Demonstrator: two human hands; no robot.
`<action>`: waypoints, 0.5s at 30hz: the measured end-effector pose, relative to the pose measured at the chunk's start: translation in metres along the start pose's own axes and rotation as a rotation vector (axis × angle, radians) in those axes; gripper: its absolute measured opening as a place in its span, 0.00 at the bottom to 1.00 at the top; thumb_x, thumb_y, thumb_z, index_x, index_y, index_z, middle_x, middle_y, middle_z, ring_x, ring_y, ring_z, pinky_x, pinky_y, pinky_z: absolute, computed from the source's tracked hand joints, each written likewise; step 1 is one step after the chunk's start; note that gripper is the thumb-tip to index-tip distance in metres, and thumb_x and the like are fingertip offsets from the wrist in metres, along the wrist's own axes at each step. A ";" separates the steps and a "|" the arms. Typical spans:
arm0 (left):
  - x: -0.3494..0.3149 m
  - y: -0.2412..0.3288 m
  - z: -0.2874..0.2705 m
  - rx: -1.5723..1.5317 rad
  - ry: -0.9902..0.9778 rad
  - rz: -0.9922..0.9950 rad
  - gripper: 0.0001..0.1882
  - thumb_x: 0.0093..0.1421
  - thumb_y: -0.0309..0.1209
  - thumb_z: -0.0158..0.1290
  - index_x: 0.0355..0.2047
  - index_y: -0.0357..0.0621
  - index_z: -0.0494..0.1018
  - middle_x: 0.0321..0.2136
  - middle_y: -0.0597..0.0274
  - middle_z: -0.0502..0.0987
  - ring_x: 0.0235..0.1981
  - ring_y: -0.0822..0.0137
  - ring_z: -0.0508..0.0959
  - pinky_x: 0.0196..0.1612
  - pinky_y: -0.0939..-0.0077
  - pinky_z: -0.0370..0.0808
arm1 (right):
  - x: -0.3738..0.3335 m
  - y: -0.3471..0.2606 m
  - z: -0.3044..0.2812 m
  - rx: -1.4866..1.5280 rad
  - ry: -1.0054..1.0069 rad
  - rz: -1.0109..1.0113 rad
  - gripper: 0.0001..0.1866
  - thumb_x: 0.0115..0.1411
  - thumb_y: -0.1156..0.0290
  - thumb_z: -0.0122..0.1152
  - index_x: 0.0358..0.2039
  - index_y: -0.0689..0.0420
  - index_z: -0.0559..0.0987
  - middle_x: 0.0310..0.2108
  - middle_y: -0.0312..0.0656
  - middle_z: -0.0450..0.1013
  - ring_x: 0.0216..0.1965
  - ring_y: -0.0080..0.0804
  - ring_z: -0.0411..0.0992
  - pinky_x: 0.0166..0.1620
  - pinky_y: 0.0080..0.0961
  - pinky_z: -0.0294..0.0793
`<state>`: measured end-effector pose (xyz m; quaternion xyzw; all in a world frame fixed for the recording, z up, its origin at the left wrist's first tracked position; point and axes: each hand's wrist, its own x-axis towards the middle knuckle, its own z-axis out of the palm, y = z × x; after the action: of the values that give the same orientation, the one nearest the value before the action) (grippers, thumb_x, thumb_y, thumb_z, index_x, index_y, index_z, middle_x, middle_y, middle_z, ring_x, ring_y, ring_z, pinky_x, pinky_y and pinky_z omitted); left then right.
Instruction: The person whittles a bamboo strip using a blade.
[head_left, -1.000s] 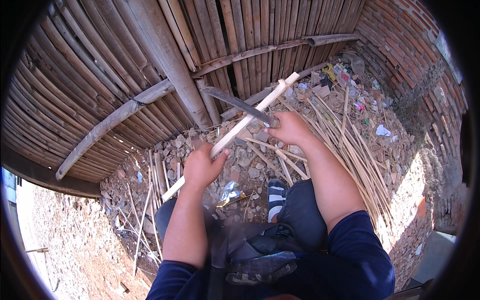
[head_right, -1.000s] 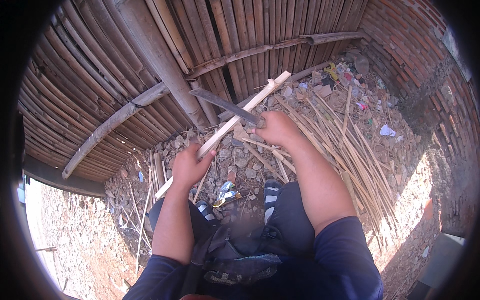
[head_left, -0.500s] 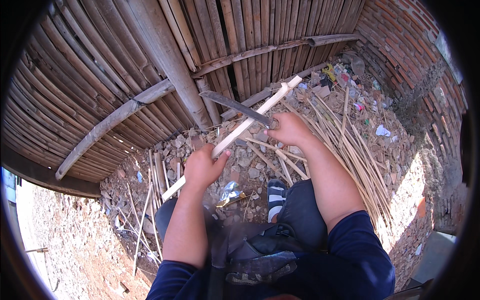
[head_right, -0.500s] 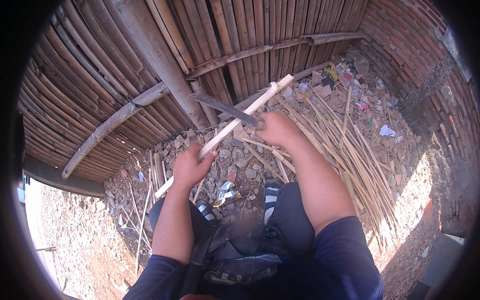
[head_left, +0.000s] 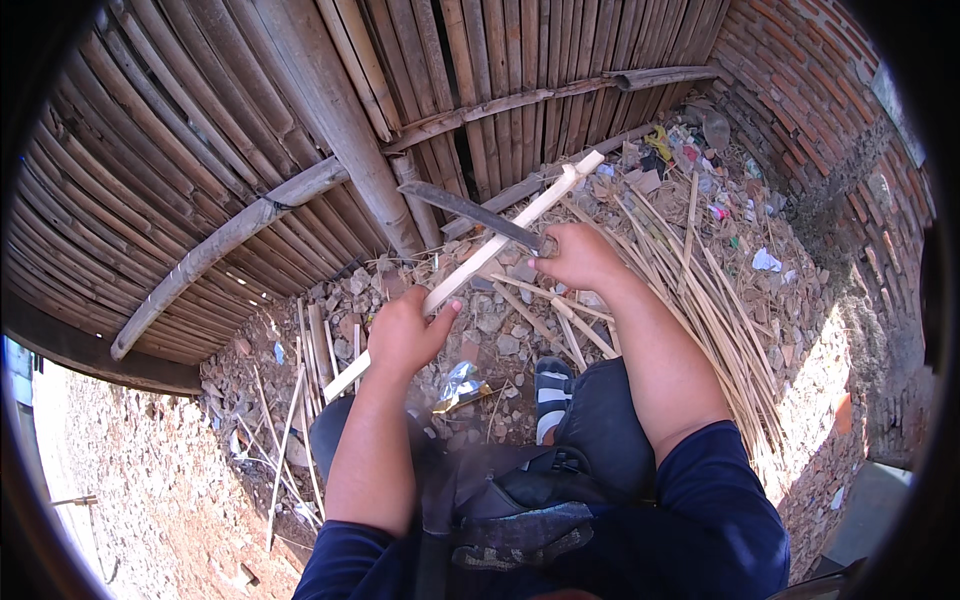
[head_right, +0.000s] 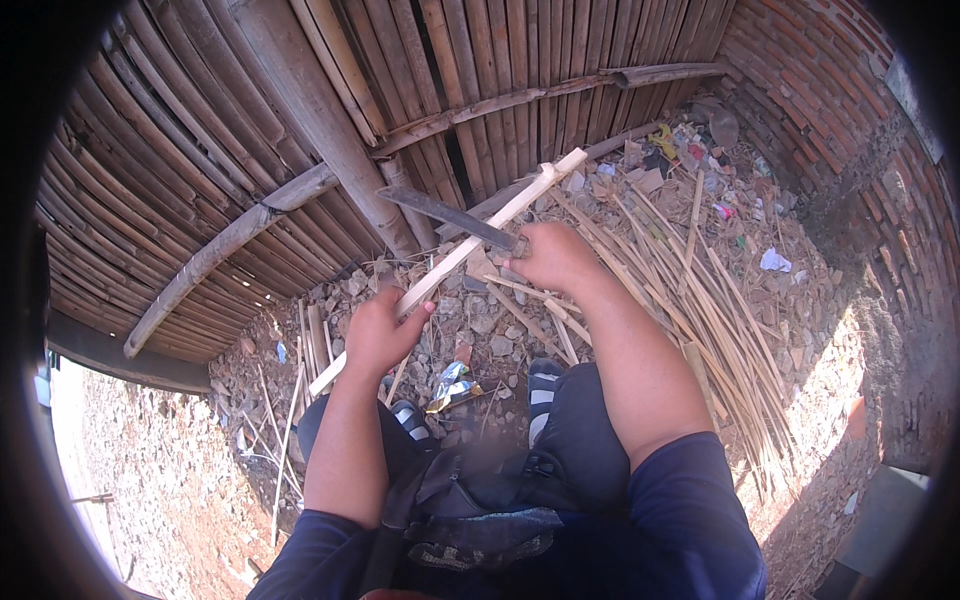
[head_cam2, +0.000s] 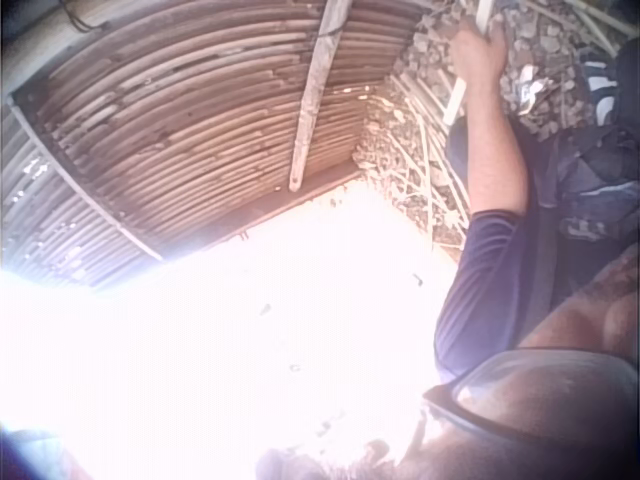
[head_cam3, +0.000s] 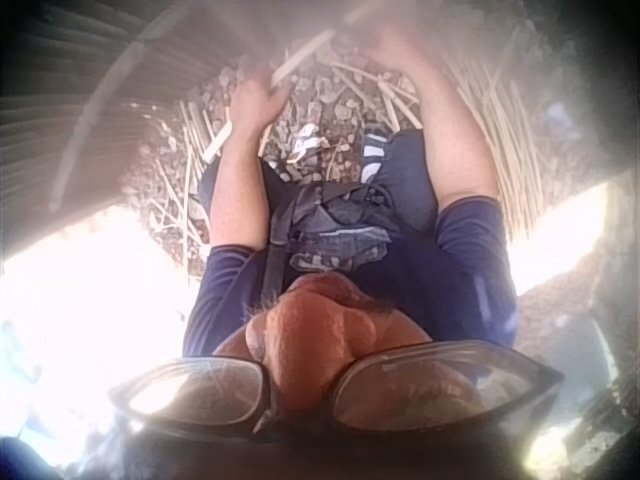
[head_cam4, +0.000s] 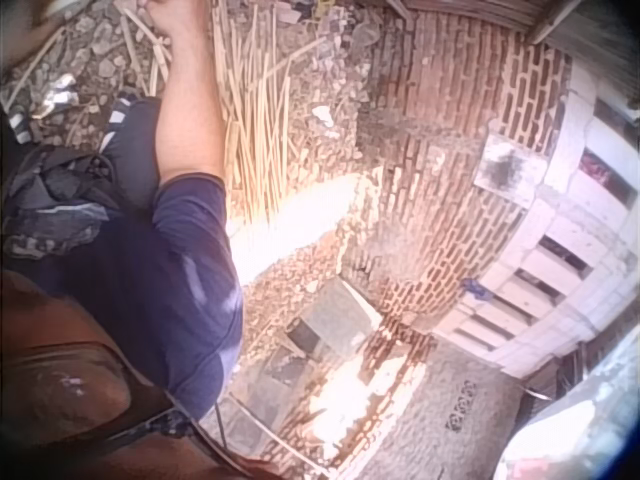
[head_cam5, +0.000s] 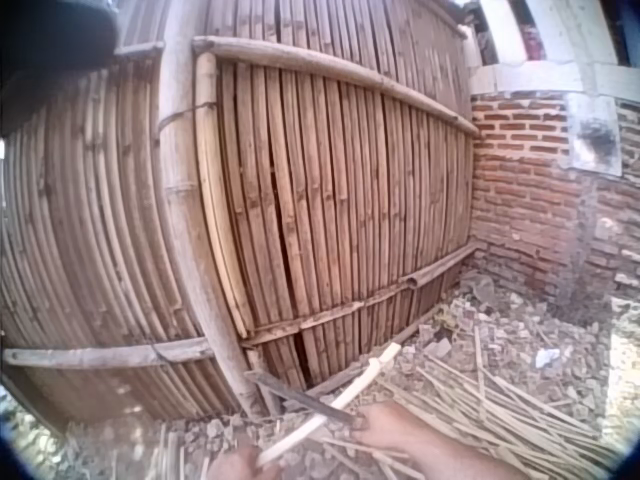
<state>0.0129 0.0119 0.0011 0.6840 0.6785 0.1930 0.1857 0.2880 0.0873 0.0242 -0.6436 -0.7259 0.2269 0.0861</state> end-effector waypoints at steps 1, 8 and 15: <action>0.000 0.000 0.000 0.000 0.000 -0.001 0.28 0.60 0.55 0.60 0.40 0.39 0.79 0.24 0.49 0.83 0.32 0.45 0.85 0.40 0.51 0.80 | 0.000 0.000 0.000 0.000 -0.001 0.000 0.26 0.53 0.50 0.74 0.45 0.57 0.84 0.42 0.56 0.81 0.47 0.54 0.79 0.52 0.45 0.77; 0.000 -0.002 0.002 0.002 -0.002 0.007 0.27 0.60 0.55 0.60 0.37 0.39 0.79 0.24 0.48 0.83 0.32 0.44 0.85 0.40 0.51 0.80 | 0.003 0.003 0.004 -0.006 0.013 -0.005 0.27 0.53 0.50 0.74 0.45 0.58 0.84 0.42 0.56 0.81 0.47 0.55 0.79 0.52 0.46 0.77; 0.001 -0.002 0.003 0.013 -0.002 0.022 0.27 0.60 0.55 0.61 0.35 0.39 0.78 0.24 0.48 0.82 0.32 0.44 0.84 0.40 0.50 0.80 | 0.005 0.006 0.007 -0.028 0.020 -0.032 0.27 0.53 0.50 0.74 0.45 0.57 0.84 0.41 0.55 0.81 0.46 0.54 0.79 0.51 0.46 0.77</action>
<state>0.0126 0.0124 -0.0024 0.6927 0.6721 0.1901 0.1796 0.2894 0.0906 0.0145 -0.6351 -0.7384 0.2091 0.0880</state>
